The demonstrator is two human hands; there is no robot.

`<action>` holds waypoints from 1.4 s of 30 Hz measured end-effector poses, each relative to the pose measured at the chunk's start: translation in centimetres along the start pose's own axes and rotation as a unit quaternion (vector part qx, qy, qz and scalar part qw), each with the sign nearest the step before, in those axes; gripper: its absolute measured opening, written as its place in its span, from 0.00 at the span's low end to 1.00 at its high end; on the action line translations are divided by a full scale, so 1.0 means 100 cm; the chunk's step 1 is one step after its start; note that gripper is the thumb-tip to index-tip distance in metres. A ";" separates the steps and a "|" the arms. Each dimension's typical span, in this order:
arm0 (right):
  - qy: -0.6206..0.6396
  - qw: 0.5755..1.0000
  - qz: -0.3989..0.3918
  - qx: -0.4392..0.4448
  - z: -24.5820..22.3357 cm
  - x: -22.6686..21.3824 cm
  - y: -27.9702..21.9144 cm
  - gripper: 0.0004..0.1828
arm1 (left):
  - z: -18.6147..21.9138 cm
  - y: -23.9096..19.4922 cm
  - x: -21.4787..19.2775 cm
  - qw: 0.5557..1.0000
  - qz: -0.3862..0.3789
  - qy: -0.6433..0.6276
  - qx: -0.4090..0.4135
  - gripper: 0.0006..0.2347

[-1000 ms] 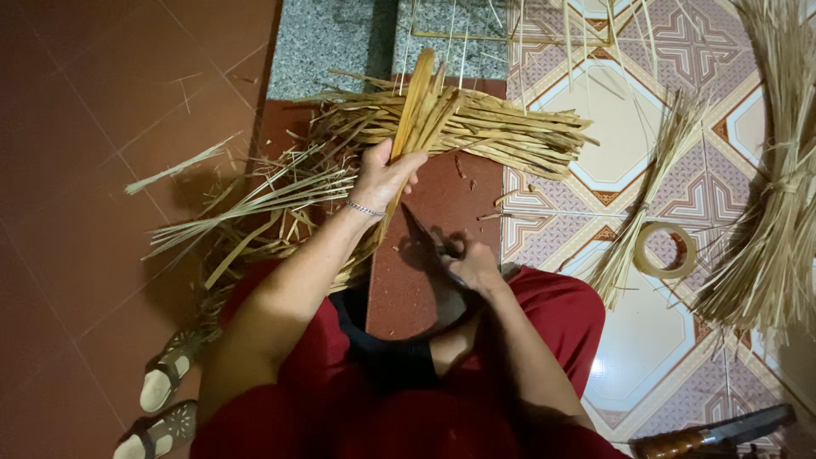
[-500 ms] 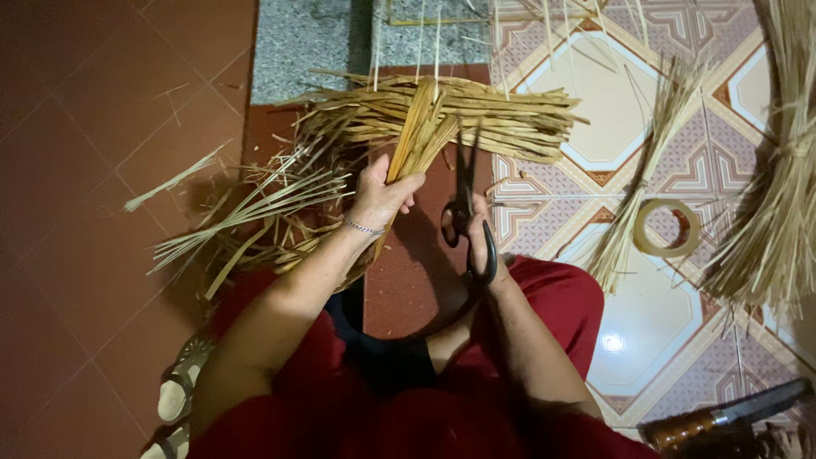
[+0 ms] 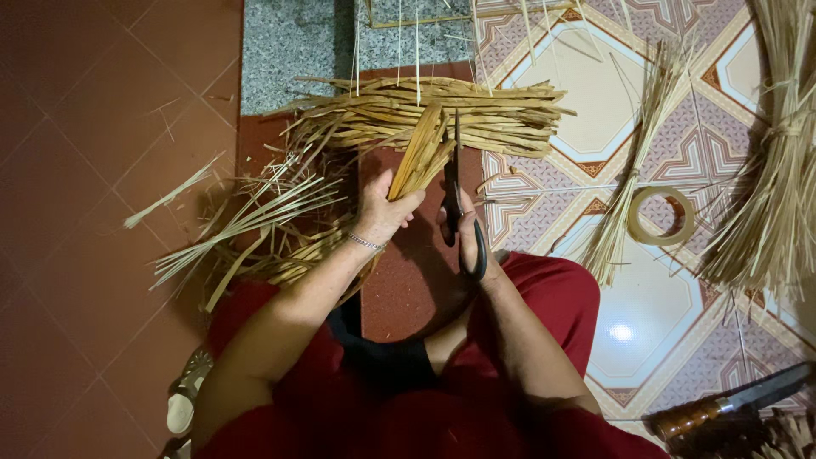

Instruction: The person sits on the floor and uses shears to cut dried plant strips into shorter pieces. They repeatedly pick up bundles, align them, and trim the ends, placing the cut pieces into a growing pile.

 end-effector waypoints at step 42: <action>0.081 0.996 -0.001 -0.035 -0.009 0.021 -0.012 0.40 | -0.018 0.002 0.004 0.994 -0.019 -0.107 -0.020 0.17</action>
Point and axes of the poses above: each hand's wrist, its own y-axis towards the middle knuckle, its own x-axis out of the palm, z = x × y, the point moved 7 cm from there along y, towards the middle knuckle, and after that the axes turned 11 degrees about -z, right-handed, at the moved point
